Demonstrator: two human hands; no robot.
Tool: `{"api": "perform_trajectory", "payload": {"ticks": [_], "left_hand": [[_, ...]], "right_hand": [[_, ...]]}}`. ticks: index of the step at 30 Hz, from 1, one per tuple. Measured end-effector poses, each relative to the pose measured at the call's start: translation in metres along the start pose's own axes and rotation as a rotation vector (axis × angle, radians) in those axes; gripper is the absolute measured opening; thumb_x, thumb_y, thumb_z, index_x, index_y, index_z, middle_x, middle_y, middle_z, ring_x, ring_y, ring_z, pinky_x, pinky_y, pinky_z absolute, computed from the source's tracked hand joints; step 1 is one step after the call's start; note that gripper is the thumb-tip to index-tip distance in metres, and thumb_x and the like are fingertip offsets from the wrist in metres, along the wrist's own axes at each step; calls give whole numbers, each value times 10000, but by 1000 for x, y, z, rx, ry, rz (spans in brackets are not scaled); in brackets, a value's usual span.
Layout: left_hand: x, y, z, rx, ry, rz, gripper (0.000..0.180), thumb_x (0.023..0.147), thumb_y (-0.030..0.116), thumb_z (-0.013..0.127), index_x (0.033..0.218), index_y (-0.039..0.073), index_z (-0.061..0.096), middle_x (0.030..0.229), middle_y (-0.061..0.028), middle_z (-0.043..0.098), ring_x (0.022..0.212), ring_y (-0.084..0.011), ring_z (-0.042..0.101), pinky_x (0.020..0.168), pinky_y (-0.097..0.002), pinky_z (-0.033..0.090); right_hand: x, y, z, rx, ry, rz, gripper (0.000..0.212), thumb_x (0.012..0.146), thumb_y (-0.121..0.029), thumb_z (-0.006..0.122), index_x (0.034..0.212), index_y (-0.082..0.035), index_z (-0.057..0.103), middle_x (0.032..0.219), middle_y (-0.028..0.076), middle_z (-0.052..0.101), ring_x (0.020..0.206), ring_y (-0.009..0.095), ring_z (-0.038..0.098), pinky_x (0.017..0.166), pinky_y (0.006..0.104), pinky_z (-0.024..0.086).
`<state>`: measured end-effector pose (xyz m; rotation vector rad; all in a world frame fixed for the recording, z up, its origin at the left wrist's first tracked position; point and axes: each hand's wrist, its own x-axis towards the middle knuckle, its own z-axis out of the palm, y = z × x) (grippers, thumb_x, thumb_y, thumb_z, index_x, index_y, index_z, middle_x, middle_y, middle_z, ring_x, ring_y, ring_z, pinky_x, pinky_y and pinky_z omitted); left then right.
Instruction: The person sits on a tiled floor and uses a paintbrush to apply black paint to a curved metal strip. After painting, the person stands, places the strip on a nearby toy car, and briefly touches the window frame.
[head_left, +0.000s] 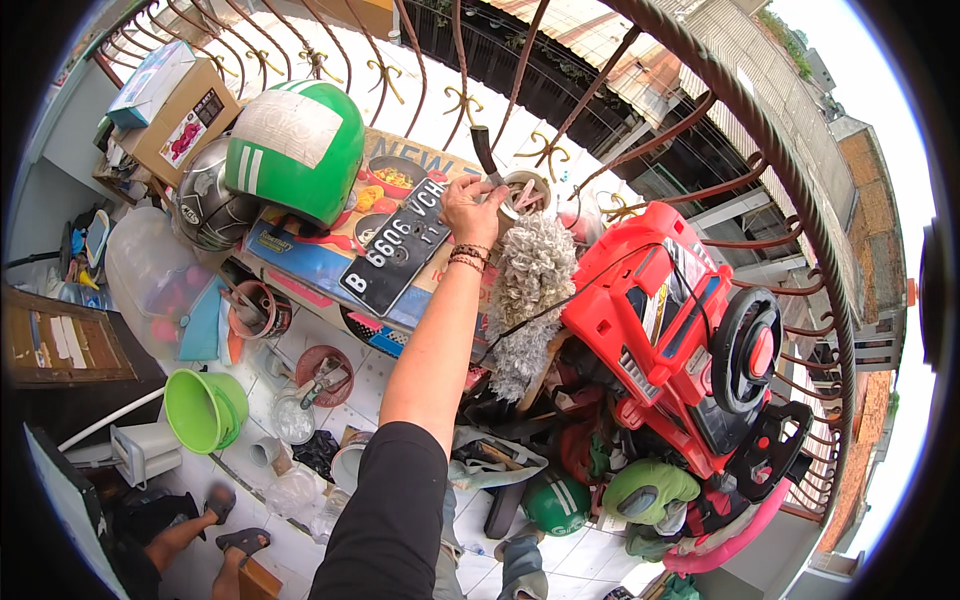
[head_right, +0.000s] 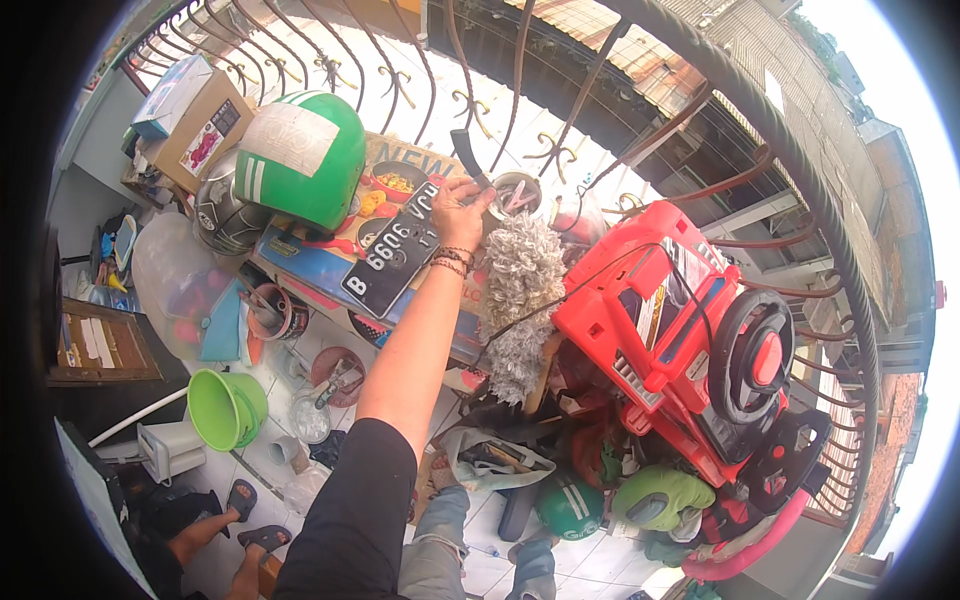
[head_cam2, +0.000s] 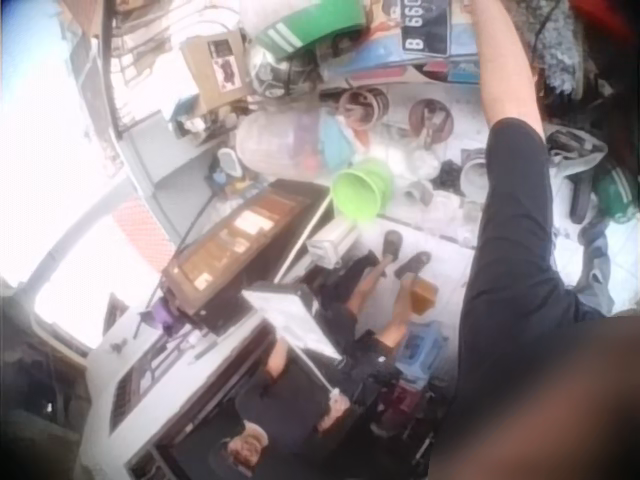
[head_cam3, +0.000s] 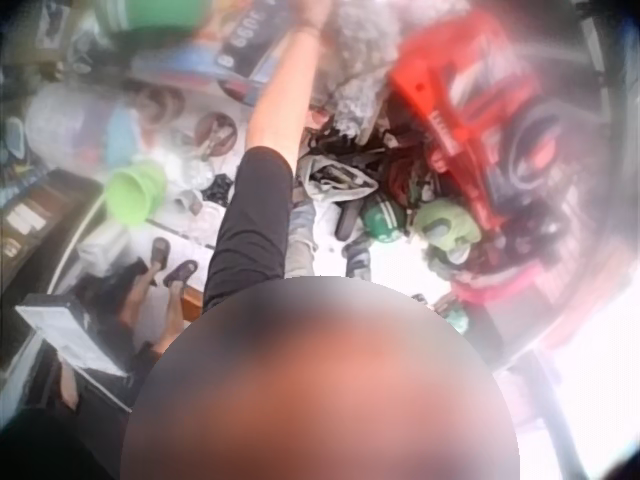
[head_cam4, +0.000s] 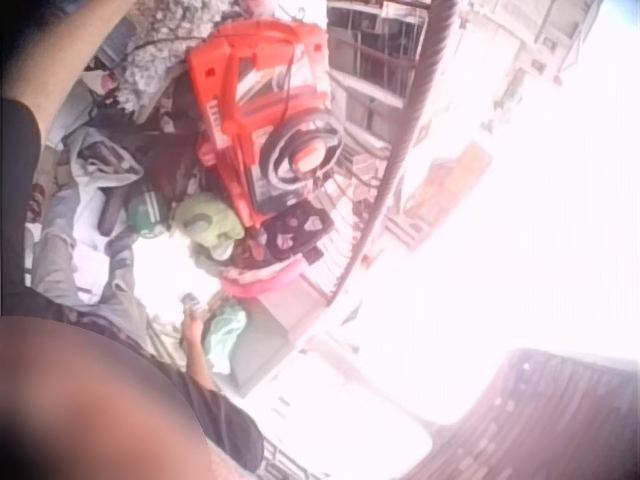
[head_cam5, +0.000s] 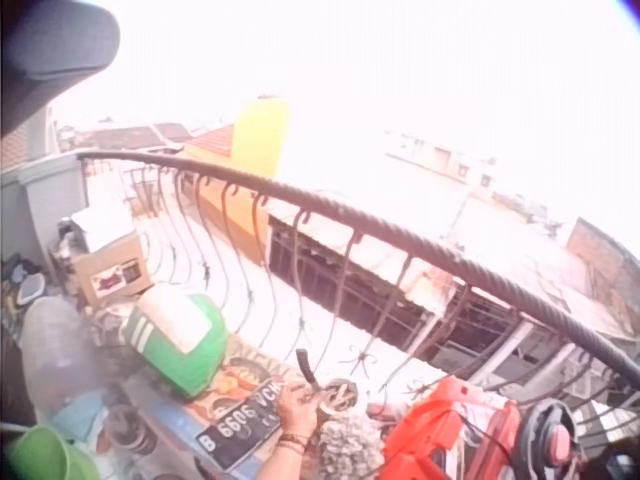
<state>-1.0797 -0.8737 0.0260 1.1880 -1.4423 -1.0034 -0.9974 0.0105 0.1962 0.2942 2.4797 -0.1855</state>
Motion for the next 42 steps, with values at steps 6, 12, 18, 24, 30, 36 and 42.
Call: {"api": "perform_trajectory", "payload": {"ticks": [6, 12, 18, 24, 30, 36, 42], "left_hand": [[6, 13, -3, 53, 61, 1, 223, 642, 291, 817, 753, 130, 710, 1007, 10, 603, 1043, -213, 505, 893, -410, 356], [4, 22, 15, 301, 80, -37, 259, 636, 372, 813, 765, 165, 726, 1050, 33, 613, 1042, -196, 529, 913, -433, 368], [0, 16, 16, 174, -75, -208, 177, 649, 302, 809, 763, 193, 730, 1089, 40, 575, 1155, -202, 421, 969, -476, 259], [7, 16, 15, 93, 19, -129, 180, 658, 293, 803, 751, 166, 715, 1062, 28, 589, 1109, -210, 469, 944, -464, 293], [18, 36, 8, -8, 149, 73, 197, 658, 236, 808, 748, 87, 715, 928, -27, 635, 919, -221, 590, 823, -369, 431], [36, 24, -4, -365, 127, -36, 230, 688, 166, 814, 758, -6, 679, 813, -75, 656, 764, -171, 608, 714, -284, 471], [48, 8, -30, -495, 85, -108, 209, 703, 133, 811, 769, -9, 672, 764, -23, 625, 700, -117, 554, 641, -255, 445]], "right_hand": [[-9, -3, 4, -12, -45, -65, 211, 951, -171, 477, 1114, -39, 506, 674, 34, 465, 486, 133, 389, 402, 290, 342], [-16, -4, 5, 172, -49, 24, 232, 962, -192, 453, 1139, -46, 490, 753, 48, 467, 527, 140, 374, 417, 300, 354], [-2, 50, 7, 221, -92, 48, 207, 970, -203, 429, 1084, -53, 514, 731, 25, 453, 535, 145, 381, 436, 313, 361], [-16, -5, 11, 43, -20, 25, 179, 944, -146, 469, 960, -9, 583, 706, 21, 488, 556, 137, 395, 467, 308, 342], [-21, -11, 14, 78, 14, -14, 203, 936, -146, 502, 976, 23, 607, 736, 38, 538, 608, 134, 413, 525, 300, 384], [-16, -5, 23, 4, -26, 19, 238, 922, -205, 540, 949, 18, 619, 776, 92, 598, 693, 209, 514, 652, 361, 443], [-19, -54, 23, -295, -71, -130, 319, 908, -284, 545, 945, 19, 638, 898, 223, 638, 829, 371, 589, 758, 436, 452]]}}
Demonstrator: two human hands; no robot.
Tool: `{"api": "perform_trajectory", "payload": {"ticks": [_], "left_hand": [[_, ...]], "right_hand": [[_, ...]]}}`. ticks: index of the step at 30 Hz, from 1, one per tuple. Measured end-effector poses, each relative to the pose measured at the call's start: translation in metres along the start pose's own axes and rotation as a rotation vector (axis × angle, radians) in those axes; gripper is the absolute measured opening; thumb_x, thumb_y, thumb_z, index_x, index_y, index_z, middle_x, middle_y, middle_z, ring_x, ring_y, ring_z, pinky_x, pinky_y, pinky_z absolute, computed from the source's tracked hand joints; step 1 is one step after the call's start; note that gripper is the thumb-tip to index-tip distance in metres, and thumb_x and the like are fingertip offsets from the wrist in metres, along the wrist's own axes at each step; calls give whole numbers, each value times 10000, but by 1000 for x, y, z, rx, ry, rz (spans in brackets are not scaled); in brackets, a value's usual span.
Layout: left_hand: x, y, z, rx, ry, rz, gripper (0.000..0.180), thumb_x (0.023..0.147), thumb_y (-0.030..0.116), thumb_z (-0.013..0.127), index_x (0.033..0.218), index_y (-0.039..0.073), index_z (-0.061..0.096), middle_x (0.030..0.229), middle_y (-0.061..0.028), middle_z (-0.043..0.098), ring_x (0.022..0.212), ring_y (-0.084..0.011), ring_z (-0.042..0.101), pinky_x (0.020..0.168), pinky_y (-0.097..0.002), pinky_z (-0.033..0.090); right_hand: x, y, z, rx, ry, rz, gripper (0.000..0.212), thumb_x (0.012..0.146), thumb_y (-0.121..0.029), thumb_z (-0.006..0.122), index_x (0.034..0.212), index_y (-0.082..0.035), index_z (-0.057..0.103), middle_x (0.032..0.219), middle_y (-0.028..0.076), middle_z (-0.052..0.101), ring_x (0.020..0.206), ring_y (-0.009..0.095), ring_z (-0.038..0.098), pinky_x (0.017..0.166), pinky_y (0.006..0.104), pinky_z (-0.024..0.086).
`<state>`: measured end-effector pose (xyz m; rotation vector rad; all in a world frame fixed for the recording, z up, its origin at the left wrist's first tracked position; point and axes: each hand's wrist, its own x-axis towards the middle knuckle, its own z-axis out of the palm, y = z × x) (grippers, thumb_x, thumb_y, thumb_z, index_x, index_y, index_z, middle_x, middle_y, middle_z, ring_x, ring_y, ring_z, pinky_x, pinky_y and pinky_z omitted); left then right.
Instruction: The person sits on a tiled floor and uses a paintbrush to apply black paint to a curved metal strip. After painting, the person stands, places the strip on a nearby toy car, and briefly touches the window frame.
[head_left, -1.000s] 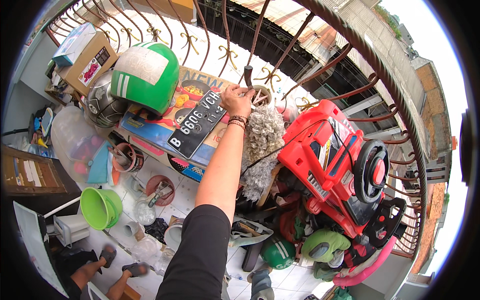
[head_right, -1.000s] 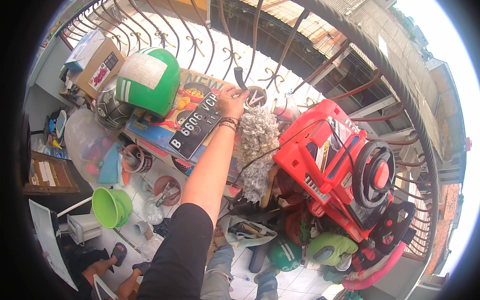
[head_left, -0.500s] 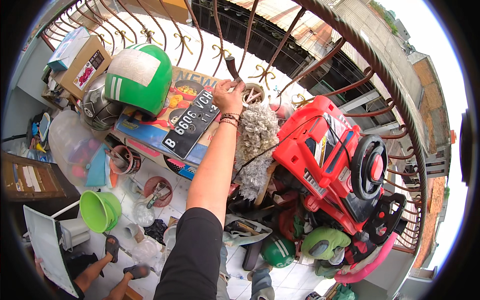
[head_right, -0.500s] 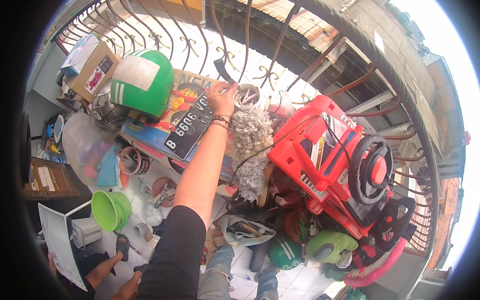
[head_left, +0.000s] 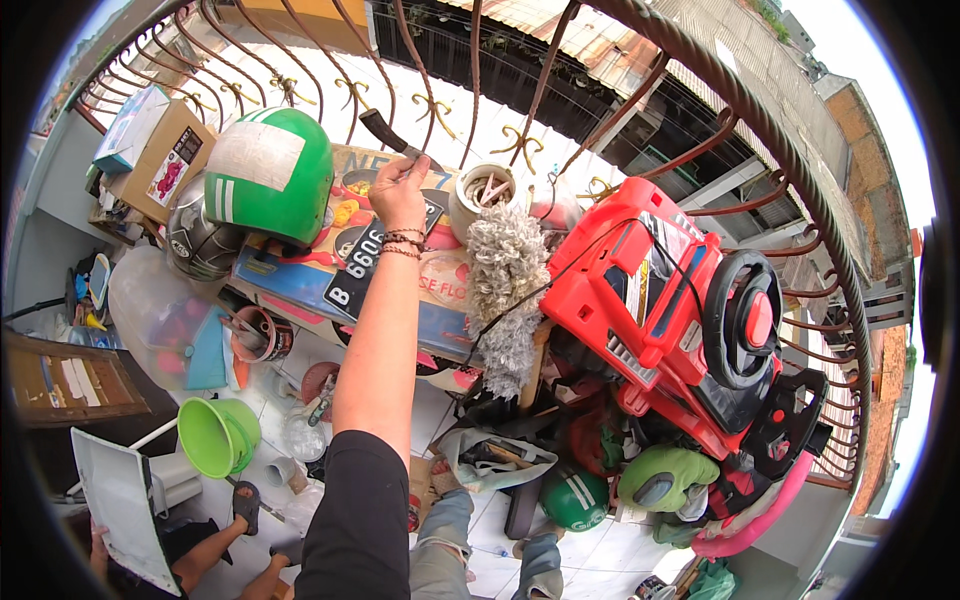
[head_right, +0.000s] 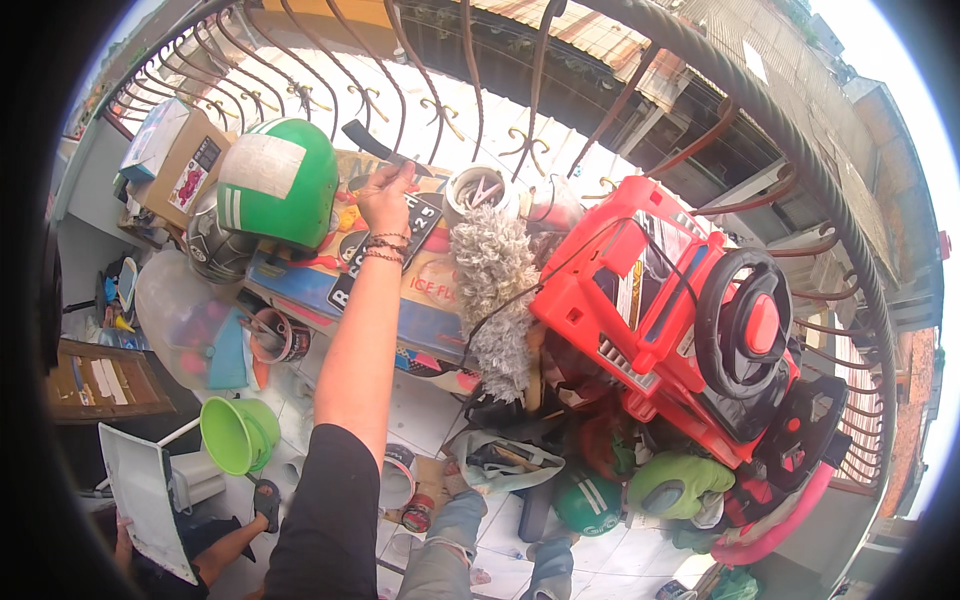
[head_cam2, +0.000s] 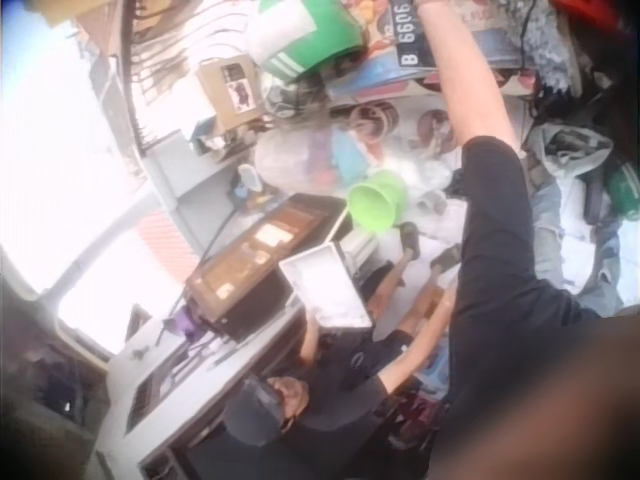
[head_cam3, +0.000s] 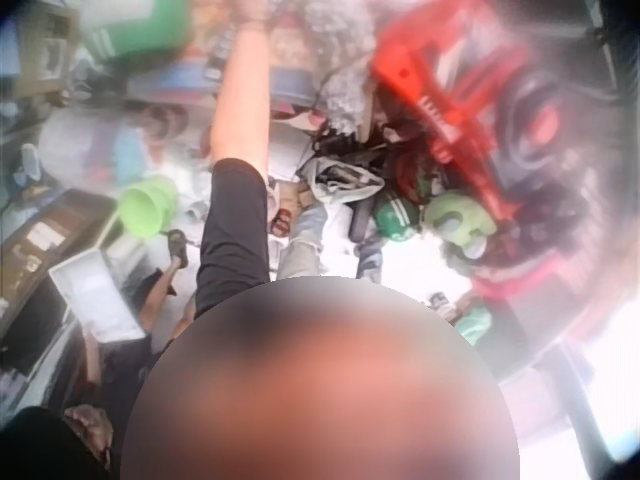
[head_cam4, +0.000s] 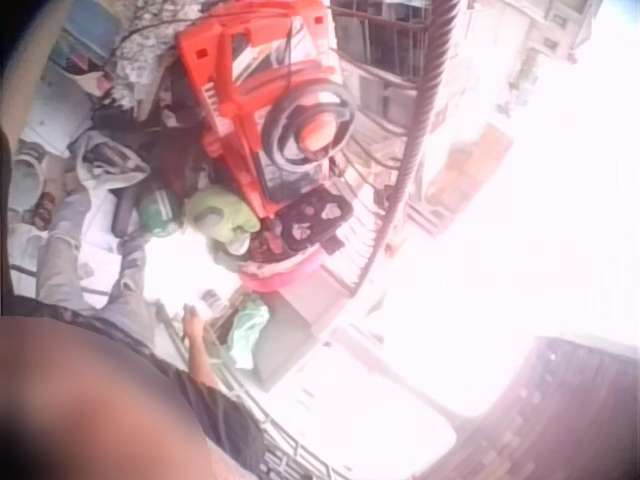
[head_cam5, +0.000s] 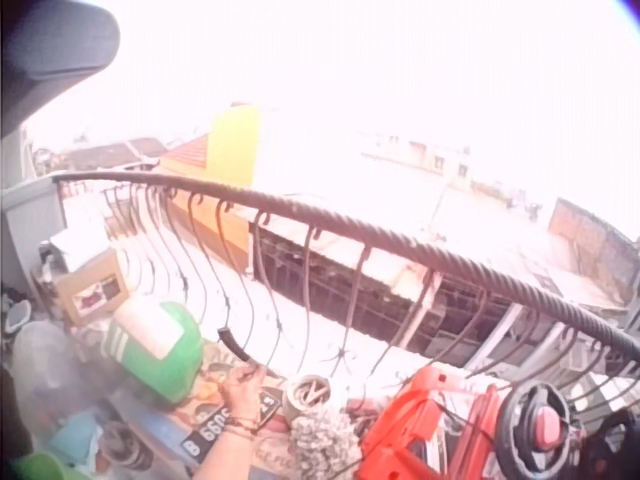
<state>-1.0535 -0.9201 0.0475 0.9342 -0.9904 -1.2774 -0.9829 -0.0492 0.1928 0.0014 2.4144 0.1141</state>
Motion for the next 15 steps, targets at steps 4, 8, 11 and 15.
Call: {"api": "perform_trajectory", "payload": {"ticks": [4, 8, 11, 15], "left_hand": [[-25, 22, -23, -10, 35, -3, 202, 722, 127, 798, 781, -16, 668, 742, -9, 612, 669, -101, 521, 627, -242, 426], [-73, 36, -66, 43, 82, 27, 175, 762, 104, 767, 792, -12, 639, 768, -2, 608, 707, -96, 540, 659, -240, 443], [-135, 56, -84, -17, 174, -76, 156, 800, 109, 736, 790, 0, 625, 754, -8, 591, 687, -79, 500, 616, -220, 411], [-244, 63, -133, 341, 145, -172, 228, 871, 188, 647, 783, -11, 579, 715, -36, 561, 652, -122, 460, 639, -254, 384]], "right_hand": [[1, -36, -1, -50, 54, -68, 320, 917, -301, 517, 970, -10, 639, 949, 235, 636, 881, 420, 582, 780, 463, 444], [8, -69, 5, 70, 101, -152, 345, 934, -341, 476, 944, -31, 627, 943, 256, 615, 901, 446, 561, 792, 482, 435], [-1, -99, -4, 59, 95, -139, 342, 920, -343, 487, 942, -32, 628, 946, 247, 627, 935, 429, 575, 799, 479, 453], [25, -62, 15, 211, 115, -51, 341, 869, -297, 604, 756, 25, 608, 643, 227, 594, 621, 409, 587, 586, 435, 476]]}}
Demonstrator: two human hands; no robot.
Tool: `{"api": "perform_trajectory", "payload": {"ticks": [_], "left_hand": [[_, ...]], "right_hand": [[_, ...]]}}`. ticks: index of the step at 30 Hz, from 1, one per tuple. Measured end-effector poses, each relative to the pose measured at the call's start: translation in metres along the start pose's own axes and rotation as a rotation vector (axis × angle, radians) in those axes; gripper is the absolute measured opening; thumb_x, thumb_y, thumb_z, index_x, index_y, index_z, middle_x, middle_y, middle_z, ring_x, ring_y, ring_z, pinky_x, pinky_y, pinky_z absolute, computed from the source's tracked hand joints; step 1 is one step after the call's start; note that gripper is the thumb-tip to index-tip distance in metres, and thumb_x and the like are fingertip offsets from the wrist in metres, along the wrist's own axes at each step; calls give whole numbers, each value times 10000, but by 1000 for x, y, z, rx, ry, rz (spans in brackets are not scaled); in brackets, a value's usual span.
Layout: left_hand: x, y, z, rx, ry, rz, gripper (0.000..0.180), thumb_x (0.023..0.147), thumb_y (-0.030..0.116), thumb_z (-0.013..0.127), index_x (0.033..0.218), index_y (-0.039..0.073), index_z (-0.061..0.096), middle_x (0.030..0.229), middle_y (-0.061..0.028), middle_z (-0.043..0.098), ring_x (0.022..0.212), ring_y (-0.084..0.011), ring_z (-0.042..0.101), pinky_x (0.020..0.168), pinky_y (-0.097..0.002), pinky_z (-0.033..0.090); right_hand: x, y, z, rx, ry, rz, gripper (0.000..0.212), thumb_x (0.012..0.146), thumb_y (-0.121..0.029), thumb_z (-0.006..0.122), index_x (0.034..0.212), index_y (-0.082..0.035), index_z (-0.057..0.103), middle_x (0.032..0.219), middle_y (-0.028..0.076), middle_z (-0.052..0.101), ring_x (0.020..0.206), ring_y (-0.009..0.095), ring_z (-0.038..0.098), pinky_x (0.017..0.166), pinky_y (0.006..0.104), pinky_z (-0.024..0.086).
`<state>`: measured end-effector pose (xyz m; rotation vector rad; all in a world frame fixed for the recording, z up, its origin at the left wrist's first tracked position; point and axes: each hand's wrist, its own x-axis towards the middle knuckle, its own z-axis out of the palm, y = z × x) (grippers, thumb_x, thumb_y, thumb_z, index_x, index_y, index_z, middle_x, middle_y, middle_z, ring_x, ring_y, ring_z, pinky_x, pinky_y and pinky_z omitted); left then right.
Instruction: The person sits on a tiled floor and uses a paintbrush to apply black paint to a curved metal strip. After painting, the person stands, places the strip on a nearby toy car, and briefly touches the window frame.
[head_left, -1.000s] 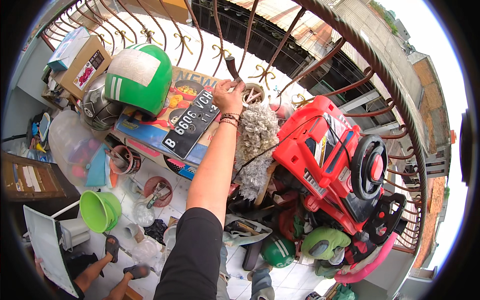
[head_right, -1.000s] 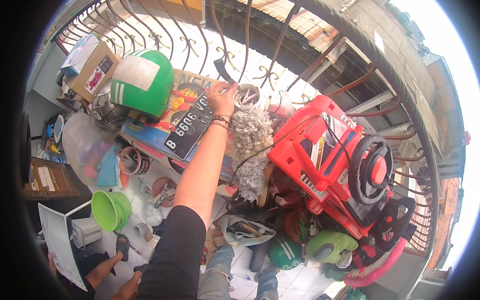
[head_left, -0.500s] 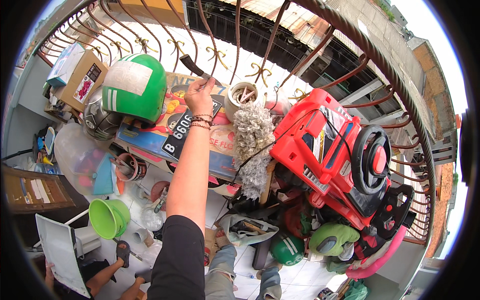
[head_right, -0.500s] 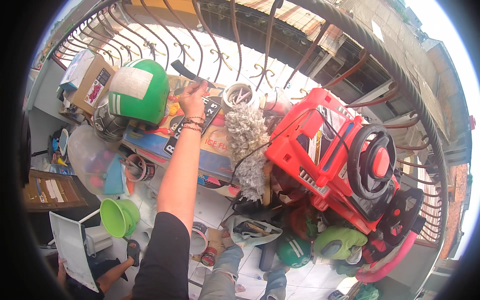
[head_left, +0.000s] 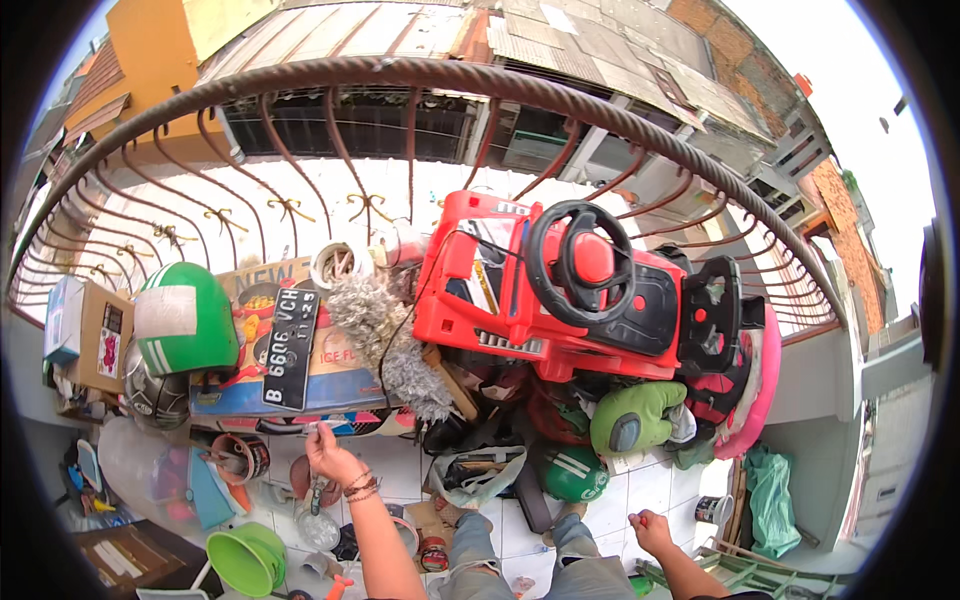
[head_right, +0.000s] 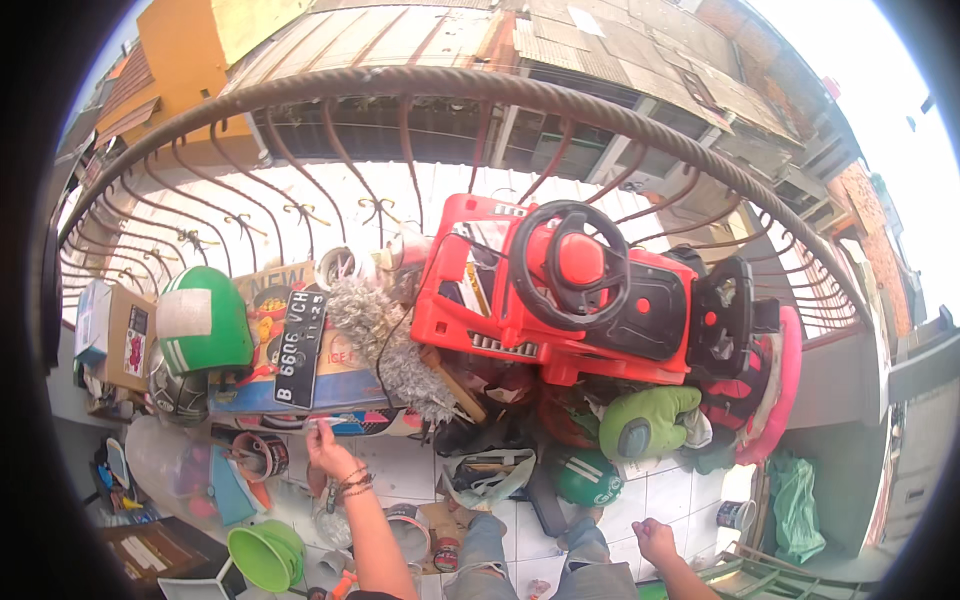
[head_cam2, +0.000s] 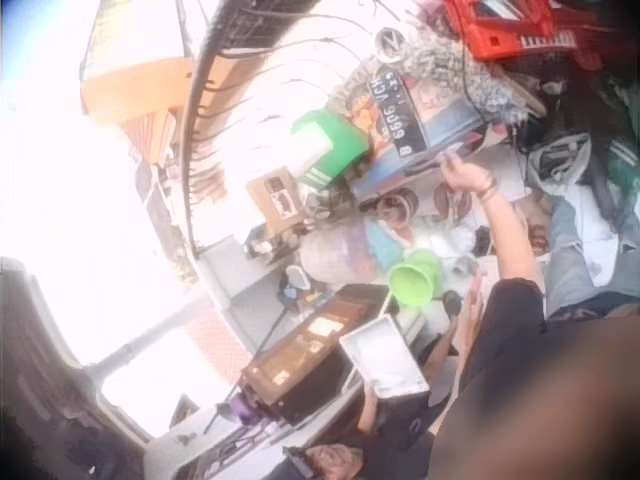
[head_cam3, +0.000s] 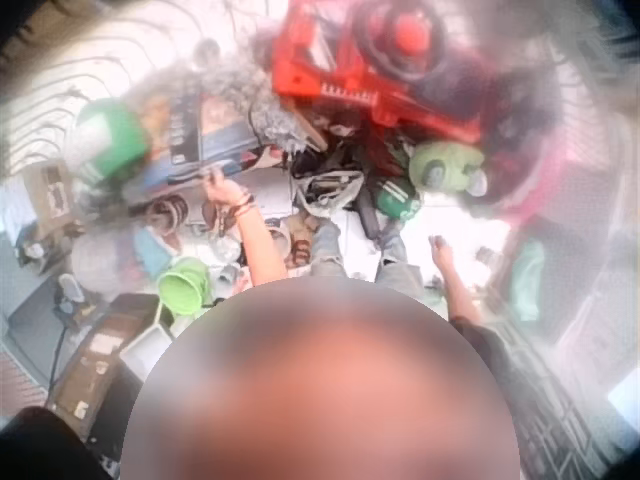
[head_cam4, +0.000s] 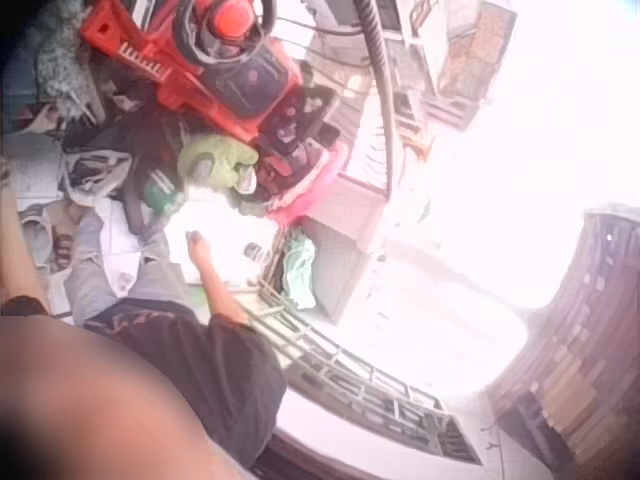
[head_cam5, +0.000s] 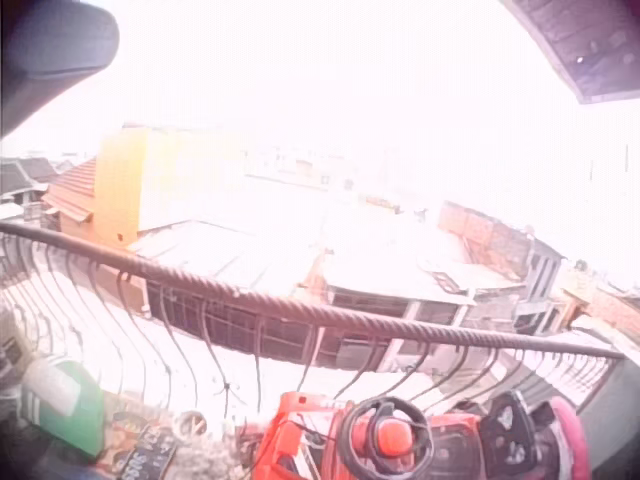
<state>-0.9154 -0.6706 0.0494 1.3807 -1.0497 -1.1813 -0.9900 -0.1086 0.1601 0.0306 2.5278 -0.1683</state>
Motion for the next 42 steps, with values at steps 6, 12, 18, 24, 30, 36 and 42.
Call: {"api": "perform_trajectory", "payload": {"ticks": [6, 12, 18, 24, 30, 36, 42], "left_hand": [[-126, -68, -79, 272, -257, 103, 270, 836, 232, 625, 923, -20, 664, 848, -176, 669, 754, -301, 600, 727, -401, 484], [-254, -10, -92, 688, -885, 65, 305, 843, 182, 626, 982, -89, 611, 957, -240, 635, 893, -321, 583, 831, -398, 446], [-348, 37, -72, 696, -1257, 496, 294, 863, 197, 583, 1037, -39, 602, 889, -150, 639, 767, -280, 576, 729, -389, 471], [-497, 135, 22, 760, -1938, 196, 311, 880, 265, 556, 1053, 11, 606, 983, -189, 647, 912, -344, 605, 780, -393, 468], [-674, 167, 55, 428, -1883, 538, 305, 865, 226, 553, 1040, -16, 614, 973, -228, 635, 917, -378, 596, 820, -430, 448], [-720, 152, 67, 385, -2080, 644, 309, 854, 238, 554, 1037, -3, 622, 967, -227, 633, 902, -383, 593, 811, -437, 448], [-728, 137, 67, 412, -2155, 684, 320, 845, 253, 556, 1040, 9, 627, 966, -225, 633, 893, -385, 591, 804, -442, 447]], "right_hand": [[9, 33, -47, 107, 57, 62, 410, 919, -427, 478, 884, -42, 613, 845, 206, 640, 842, 391, 608, 760, 462, 481], [-46, 137, -58, 272, 239, 248, 376, 917, -414, 491, 889, -60, 615, 822, 192, 641, 803, 386, 612, 730, 456, 484], [-68, 248, -54, 381, 225, 415, 396, 917, -412, 476, 982, -54, 633, 948, 193, 646, 920, 363, 609, 809, 448, 483], [-87, 362, -66, 569, 252, 592, 420, 904, -411, 477, 1051, -50, 635, 1079, 187, 627, 1039, 349, 579, 900, 437, 458], [-128, 480, 0, 520, 284, 762, 462, 902, -471, 455, 980, -62, 657, 995, 174, 648, 947, 367, 605, 843, 445, 477], [-179, 492, 68, 664, 398, 916, 469, 891, -499, 458, 901, -72, 652, 961, 190, 647, 924, 370, 609, 804, 445, 479], [-242, 460, 127, 688, 215, 977, 527, 879, -522, 436, 914, -50, 666, 879, 149, 678, 850, 321, 643, 761, 428, 493]]}}
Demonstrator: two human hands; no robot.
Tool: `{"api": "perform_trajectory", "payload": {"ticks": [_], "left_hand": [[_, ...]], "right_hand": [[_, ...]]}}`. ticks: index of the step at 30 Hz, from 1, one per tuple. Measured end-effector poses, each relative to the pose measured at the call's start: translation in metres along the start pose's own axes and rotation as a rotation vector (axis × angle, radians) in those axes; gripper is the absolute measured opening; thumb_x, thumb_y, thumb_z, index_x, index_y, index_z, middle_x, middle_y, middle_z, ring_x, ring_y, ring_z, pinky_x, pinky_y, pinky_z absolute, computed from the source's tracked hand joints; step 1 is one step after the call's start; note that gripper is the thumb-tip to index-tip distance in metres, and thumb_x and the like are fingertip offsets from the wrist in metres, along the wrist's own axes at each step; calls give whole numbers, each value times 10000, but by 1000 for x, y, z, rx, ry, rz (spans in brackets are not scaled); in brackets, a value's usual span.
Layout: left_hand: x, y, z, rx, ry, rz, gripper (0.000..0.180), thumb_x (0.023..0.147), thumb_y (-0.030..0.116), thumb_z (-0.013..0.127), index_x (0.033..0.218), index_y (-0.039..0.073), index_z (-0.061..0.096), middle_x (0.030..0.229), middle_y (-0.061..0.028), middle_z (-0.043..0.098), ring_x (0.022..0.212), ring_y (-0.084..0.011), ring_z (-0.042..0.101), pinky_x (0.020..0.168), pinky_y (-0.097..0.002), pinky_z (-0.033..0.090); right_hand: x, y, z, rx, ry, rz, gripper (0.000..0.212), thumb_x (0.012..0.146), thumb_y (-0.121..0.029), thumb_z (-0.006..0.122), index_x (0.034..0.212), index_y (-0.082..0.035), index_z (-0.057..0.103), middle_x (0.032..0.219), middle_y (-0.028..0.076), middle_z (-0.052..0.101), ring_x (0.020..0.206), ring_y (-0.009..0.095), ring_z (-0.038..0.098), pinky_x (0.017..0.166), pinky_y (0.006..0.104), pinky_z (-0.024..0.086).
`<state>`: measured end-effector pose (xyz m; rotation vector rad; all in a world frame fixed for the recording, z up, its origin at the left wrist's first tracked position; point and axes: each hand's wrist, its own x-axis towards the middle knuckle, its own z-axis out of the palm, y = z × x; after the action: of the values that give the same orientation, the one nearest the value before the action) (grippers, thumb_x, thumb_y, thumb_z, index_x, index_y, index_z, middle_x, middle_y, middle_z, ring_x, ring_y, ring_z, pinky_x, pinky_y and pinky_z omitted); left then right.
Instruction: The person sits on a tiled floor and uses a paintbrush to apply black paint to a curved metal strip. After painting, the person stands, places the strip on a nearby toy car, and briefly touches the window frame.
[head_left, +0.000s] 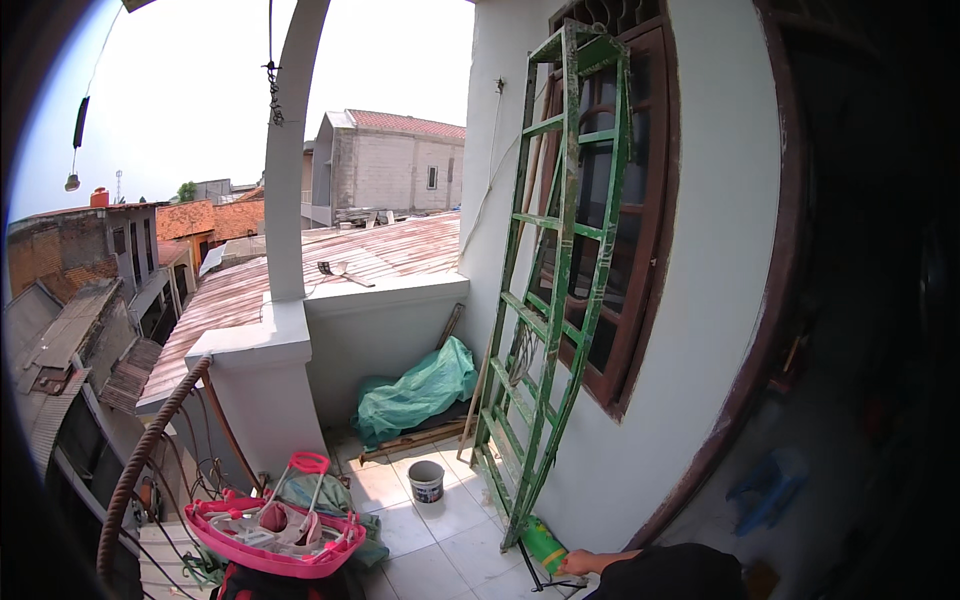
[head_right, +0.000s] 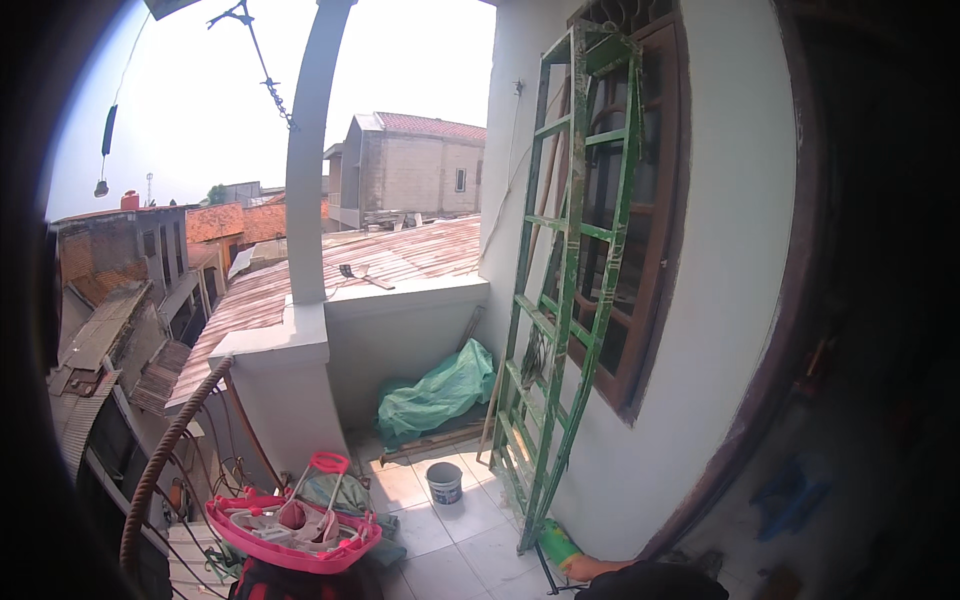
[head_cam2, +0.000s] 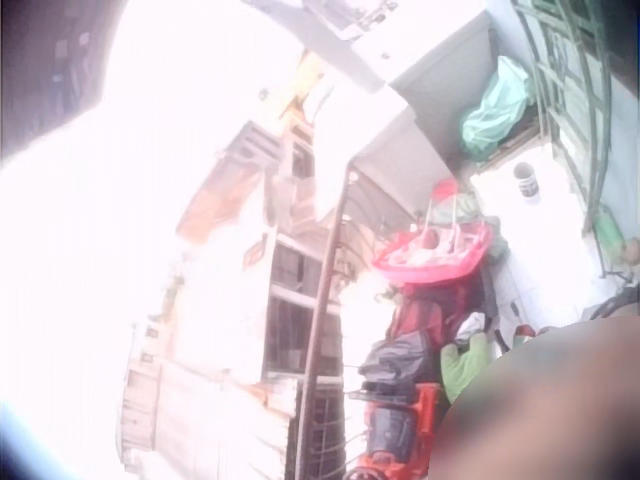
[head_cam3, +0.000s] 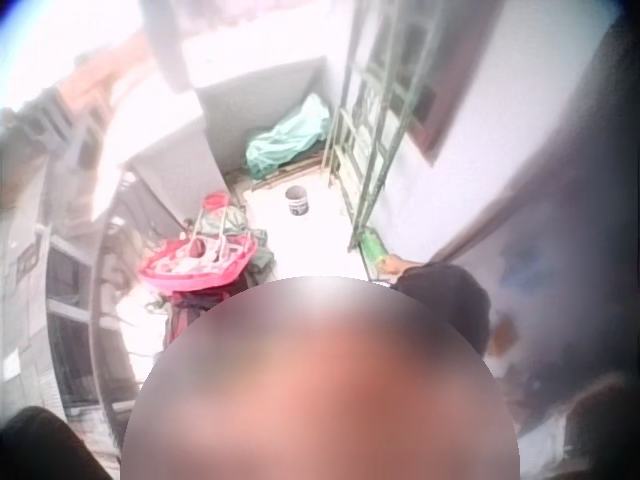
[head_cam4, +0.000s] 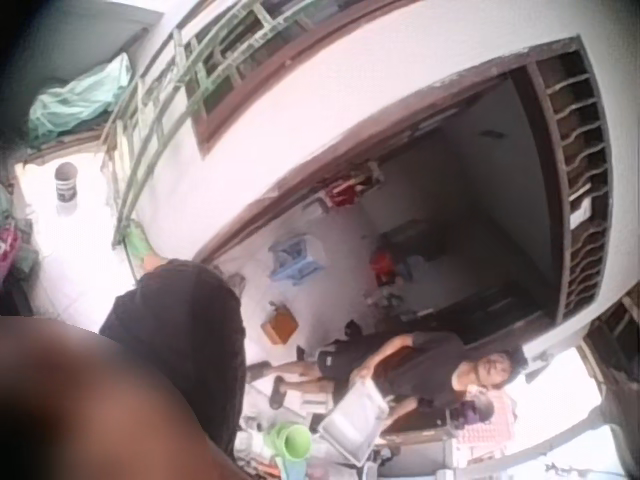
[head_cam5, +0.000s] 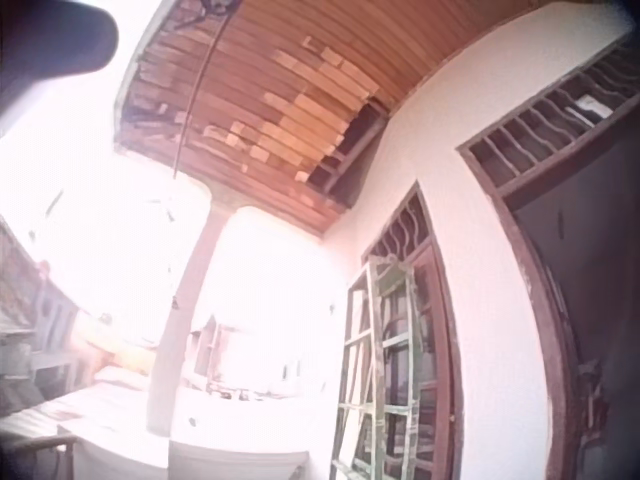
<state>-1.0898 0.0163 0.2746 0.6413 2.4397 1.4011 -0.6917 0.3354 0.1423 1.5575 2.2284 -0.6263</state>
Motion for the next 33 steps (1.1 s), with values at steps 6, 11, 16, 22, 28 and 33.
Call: {"api": "perform_trajectory", "payload": {"ticks": [6, 11, 16, 22, 28, 33], "left_hand": [[-8, 1, 8, 21, -67, 35, 331, 837, 268, 559, 1044, 20, 631, 966, -222, 633, 885, -386, 589, 796, -448, 446], [-11, -12, 26, 75, -157, 97, 340, 829, 280, 560, 1047, 30, 635, 965, -220, 632, 878, -388, 588, 790, -452, 446], [-11, 50, 21, 174, -310, 144, 339, 812, 277, 568, 1048, 44, 639, 968, -212, 633, 882, -383, 587, 782, -456, 446], [-11, 42, 38, 85, -228, 179, 328, 795, 256, 580, 1045, 54, 640, 963, -201, 636, 892, -371, 590, 782, -450, 448], [-16, 36, 33, 112, -204, 172, 314, 795, 239, 593, 1040, 48, 637, 954, -194, 640, 899, -357, 594, 783, -439, 451], [-8, 4, 38, 0, 35, 200, 250, 822, 212, 594, 964, 11, 636, 881, -195, 648, 825, -372, 604, 745, -425, 467]], "right_hand": [[-51, 2, -26, 64, -45, 87, 546, 877, -532, 446, 789, -37, 659, 705, 131, 656, 665, 277, 645, 653, 392, 509], [-62, -31, -116, 491, 271, 17, 488, 878, -505, 533, 800, -31, 625, 625, 74, 589, 546, 190, 574, 562, 342, 473], [-197, -73, -367, 833, 868, -234, 301, 930, -334, 556, 881, -42, 611, 570, -3, 477, 497, 81, 465, 495, 266, 407], [-375, -73, -543, 827, 1608, -415, 264, 941, -290, 546, 869, -40, 586, 557, -56, 396, 487, 38, 362, 452, 222, 312], [-431, -75, -647, 426, 1966, -239, 290, 901, -312, 582, 919, -27, 627, 710, 44, 591, 648, 148, 543, 633, 290, 451], [-427, -145, -767, -100, 1704, 233, 418, 846, -196, 524, 1261, -143, 509, 1187, 140, 594, 1101, 312, 568, 920, 401, 465]]}}
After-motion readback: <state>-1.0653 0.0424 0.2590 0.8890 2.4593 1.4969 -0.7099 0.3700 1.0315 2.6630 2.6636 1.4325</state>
